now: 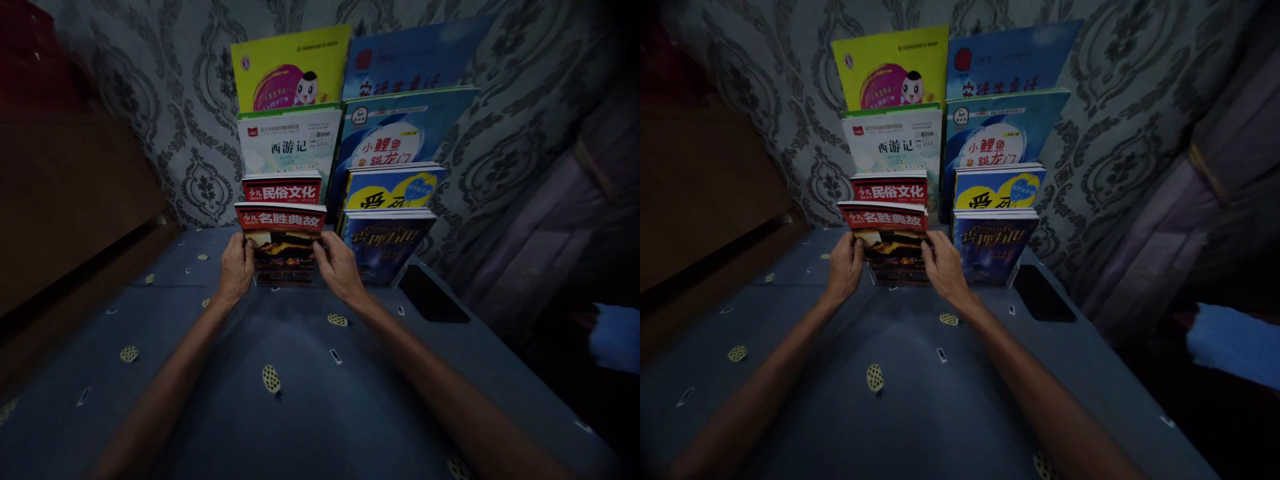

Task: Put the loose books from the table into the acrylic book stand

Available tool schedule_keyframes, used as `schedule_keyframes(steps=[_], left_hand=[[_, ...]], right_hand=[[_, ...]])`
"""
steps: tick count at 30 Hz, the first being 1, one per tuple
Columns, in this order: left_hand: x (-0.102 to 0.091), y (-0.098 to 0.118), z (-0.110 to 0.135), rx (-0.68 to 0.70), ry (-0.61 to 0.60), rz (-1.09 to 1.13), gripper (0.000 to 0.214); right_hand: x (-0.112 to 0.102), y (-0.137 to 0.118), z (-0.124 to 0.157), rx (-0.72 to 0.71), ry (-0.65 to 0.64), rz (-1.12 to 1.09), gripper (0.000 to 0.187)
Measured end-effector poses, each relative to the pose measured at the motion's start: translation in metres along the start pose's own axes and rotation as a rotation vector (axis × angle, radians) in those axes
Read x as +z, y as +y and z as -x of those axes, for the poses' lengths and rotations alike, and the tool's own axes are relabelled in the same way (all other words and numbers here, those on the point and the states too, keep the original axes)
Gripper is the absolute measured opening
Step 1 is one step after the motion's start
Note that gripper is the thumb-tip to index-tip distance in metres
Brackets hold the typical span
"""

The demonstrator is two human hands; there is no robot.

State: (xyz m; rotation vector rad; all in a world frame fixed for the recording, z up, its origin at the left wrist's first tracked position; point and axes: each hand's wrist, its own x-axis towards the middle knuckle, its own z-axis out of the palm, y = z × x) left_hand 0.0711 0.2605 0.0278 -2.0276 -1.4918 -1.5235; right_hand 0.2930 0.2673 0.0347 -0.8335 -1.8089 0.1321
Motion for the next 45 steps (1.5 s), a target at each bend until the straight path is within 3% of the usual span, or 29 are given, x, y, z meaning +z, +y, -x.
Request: schedule_keyframes(steps=[8,13,23,28,31,35,45], left_hand=[[-0.003,-0.005,0.002,-0.079,-0.140,-0.094,0.010],[-0.004,0.000,0.001,-0.095,-0.193,-0.165,0.023],[0.000,0.003,0.006,-0.218,-0.331,-0.304,0.025],[-0.005,0.009,0.004,-0.131,-0.197,-0.219,0.062],[-0.009,0.010,0.001,-0.029,-0.155,-0.233,0.078],[-0.018,0.015,-0.004,-0.010,-0.207,-0.299,0.082],[-0.018,0.015,-0.012,-0.049,-0.222,-0.277,0.073]], right_hand=[[0.000,0.002,-0.001,0.069,0.004,0.150,0.011],[-0.001,0.003,0.000,0.153,-0.053,0.239,0.009],[0.007,0.005,0.007,0.216,-0.107,0.357,0.013],[0.003,0.000,0.006,0.250,-0.093,0.348,0.018],[0.000,-0.008,0.002,0.150,0.026,0.256,0.039],[-0.004,-0.021,-0.005,0.046,0.064,0.287,0.055],[-0.006,-0.017,-0.013,0.011,0.053,0.378,0.049]])
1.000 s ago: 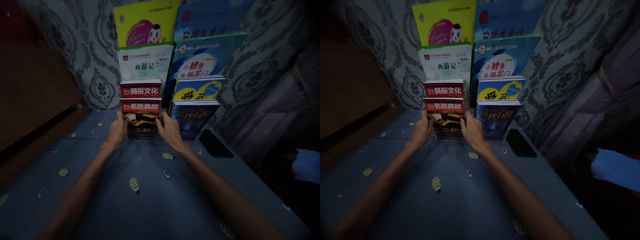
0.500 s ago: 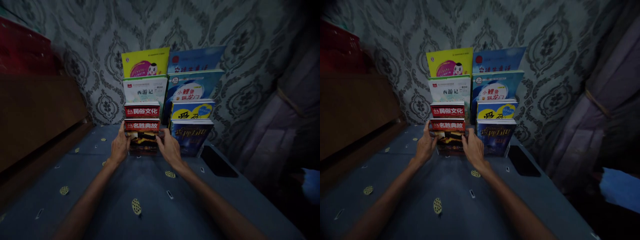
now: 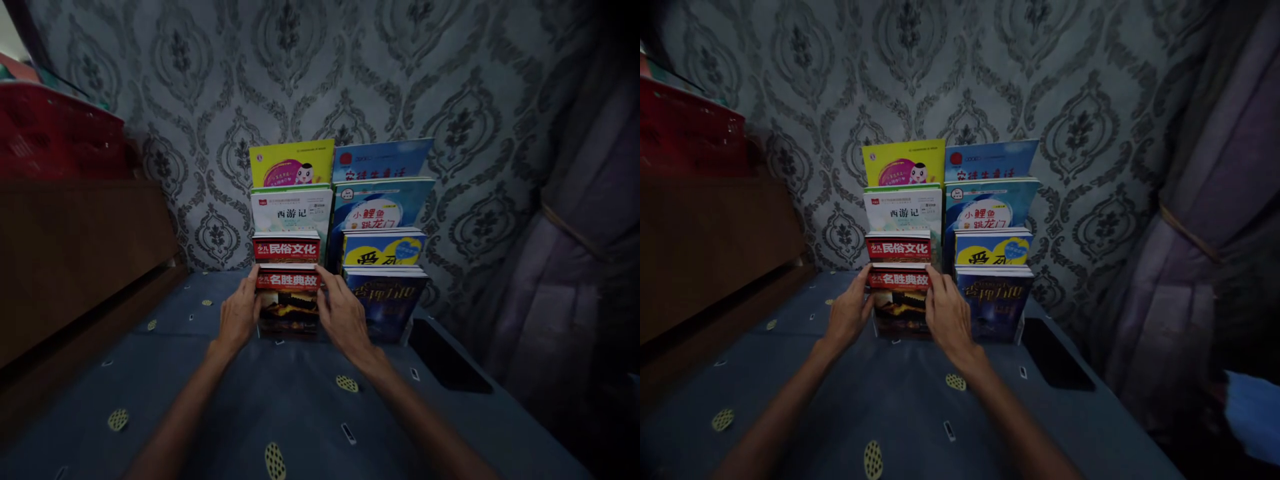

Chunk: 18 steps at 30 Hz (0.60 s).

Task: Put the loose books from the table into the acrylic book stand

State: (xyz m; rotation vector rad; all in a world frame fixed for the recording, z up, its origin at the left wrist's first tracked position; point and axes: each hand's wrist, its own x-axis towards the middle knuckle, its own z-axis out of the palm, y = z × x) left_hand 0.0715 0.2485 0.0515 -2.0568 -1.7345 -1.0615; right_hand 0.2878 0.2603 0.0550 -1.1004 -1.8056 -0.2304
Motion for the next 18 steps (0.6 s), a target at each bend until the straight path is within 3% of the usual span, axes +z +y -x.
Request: schedule_keyframes(steps=[12,16,18], left_hand=[[0.003,-0.004,0.001,-0.018,0.044,0.178,0.058],[0.011,-0.011,0.002,-0.059,0.085,0.287,0.064],[0.015,-0.014,0.001,-0.029,0.088,0.287,0.057]], right_hand=[[0.006,-0.001,0.006,0.056,0.004,-0.083,0.049],[0.019,0.004,0.016,0.106,0.069,-0.176,0.057],[0.029,0.009,0.020,0.135,0.065,-0.188,0.055]])
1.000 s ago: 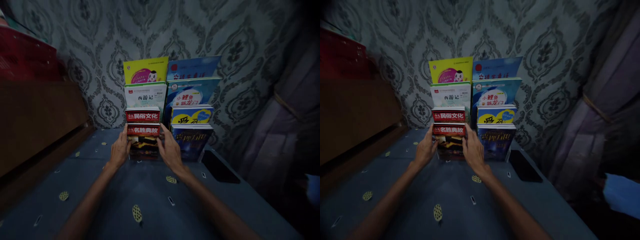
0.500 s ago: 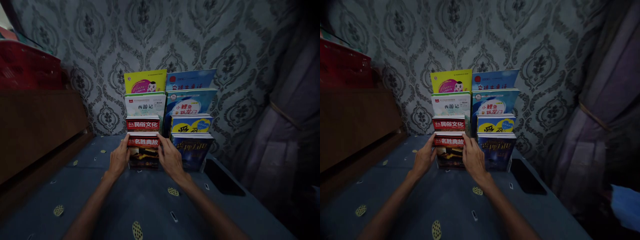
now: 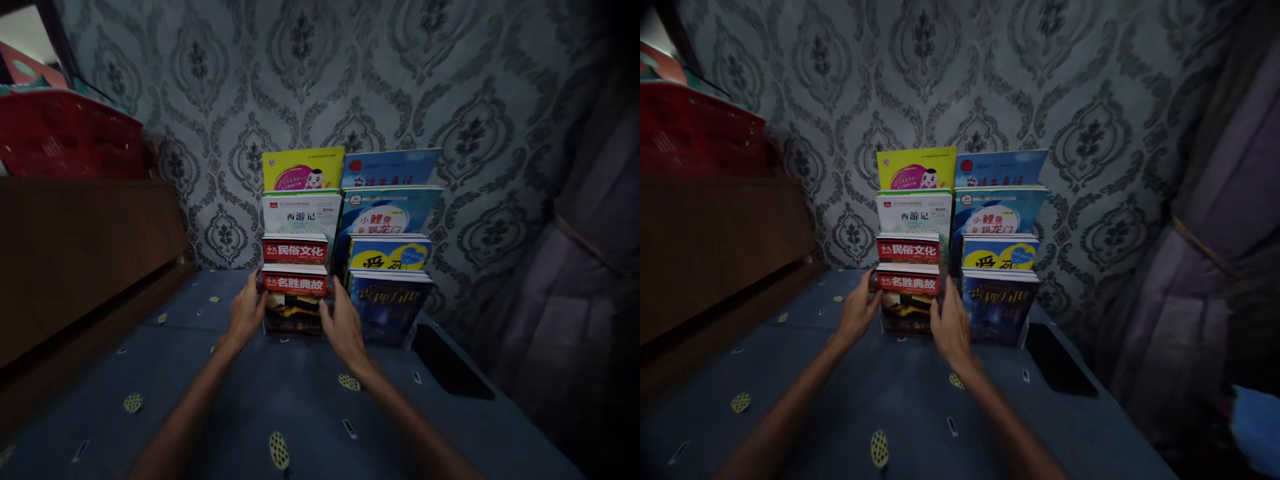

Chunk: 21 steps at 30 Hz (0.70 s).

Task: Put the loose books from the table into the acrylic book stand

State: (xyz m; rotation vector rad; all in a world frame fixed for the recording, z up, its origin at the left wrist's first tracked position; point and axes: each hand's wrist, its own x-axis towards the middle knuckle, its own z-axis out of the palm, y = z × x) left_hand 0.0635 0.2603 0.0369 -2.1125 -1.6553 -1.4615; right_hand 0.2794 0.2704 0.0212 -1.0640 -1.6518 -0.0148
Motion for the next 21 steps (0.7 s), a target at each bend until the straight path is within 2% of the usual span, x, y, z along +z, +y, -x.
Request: schedule_keyframes(steps=[3,10,21], left_hand=[[0.001,-0.001,-0.001,0.062,-0.019,-0.040,0.040],[0.002,0.004,-0.001,0.040,-0.032,-0.103,0.025],[0.003,0.005,0.002,0.032,-0.042,-0.118,0.022]], right_hand=[[0.010,0.007,0.003,0.022,-0.044,-0.017,0.046],[0.009,0.000,0.001,0.066,-0.035,-0.068,0.044],[0.010,0.000,0.003,0.068,-0.014,-0.020,0.042]])
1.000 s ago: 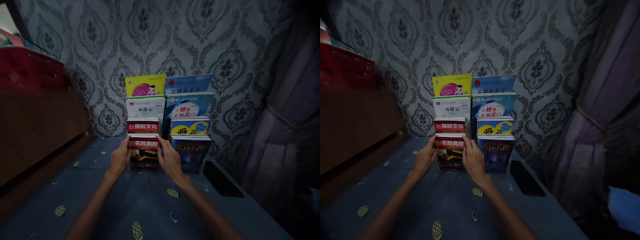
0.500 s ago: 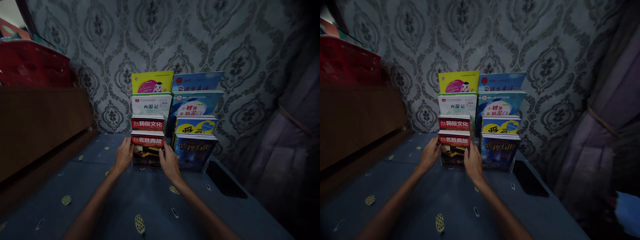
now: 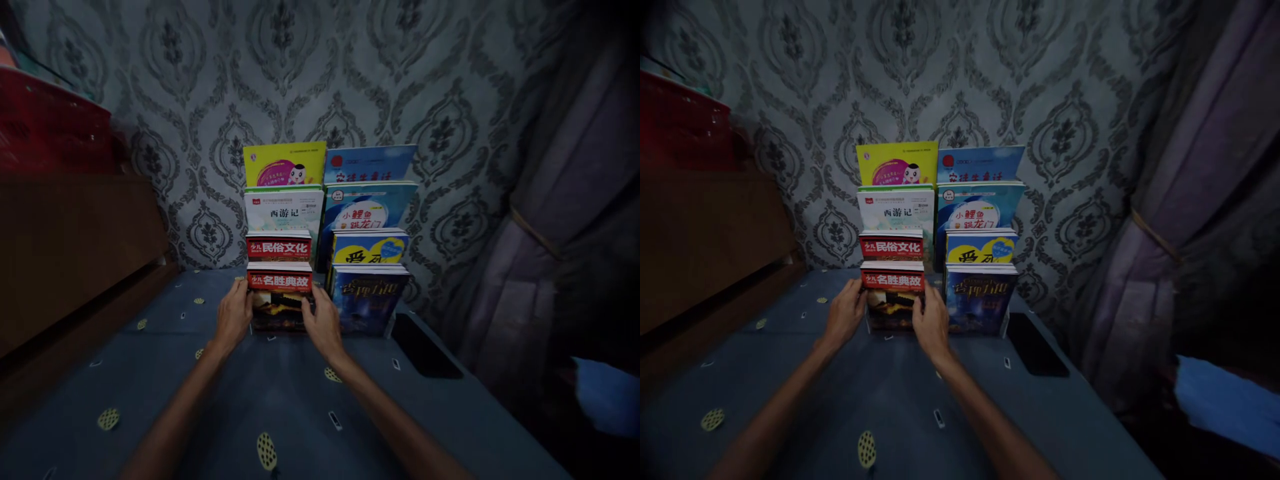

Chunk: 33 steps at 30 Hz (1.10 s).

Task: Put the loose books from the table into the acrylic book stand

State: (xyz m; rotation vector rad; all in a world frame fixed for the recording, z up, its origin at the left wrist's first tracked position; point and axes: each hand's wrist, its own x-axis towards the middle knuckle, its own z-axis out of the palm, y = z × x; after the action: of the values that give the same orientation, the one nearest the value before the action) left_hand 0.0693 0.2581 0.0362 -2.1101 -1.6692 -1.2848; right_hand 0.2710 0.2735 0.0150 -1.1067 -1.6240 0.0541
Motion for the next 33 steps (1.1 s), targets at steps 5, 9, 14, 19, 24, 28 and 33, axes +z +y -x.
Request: schedule_keyframes(steps=[5,9,14,19,24,28,33], left_hand=[[0.000,-0.001,-0.001,0.030,0.013,0.035,0.027],[-0.002,0.002,-0.004,0.034,0.030,0.101,0.034],[-0.003,0.003,-0.008,0.018,0.041,0.197,0.031],[-0.001,0.000,-0.011,0.010,0.047,0.218,0.026],[0.000,0.001,-0.011,0.000,0.053,0.248,0.025],[0.001,0.000,-0.009,-0.002,0.050,0.257,0.026],[-0.002,0.002,-0.019,-0.016,0.099,0.312,0.041]], right_hand=[[-0.004,-0.002,-0.004,-0.003,-0.014,-0.030,0.046],[-0.002,-0.009,-0.007,-0.021,0.039,-0.100,0.055],[0.005,-0.008,-0.012,0.035,0.039,-0.154,0.052],[0.012,-0.007,-0.014,0.053,0.093,-0.144,0.046],[0.015,-0.009,-0.012,0.040,0.120,-0.134,0.048],[0.014,-0.006,-0.011,0.039,0.108,-0.138,0.045],[0.008,-0.013,-0.023,0.054,0.117,-0.149,0.047]])
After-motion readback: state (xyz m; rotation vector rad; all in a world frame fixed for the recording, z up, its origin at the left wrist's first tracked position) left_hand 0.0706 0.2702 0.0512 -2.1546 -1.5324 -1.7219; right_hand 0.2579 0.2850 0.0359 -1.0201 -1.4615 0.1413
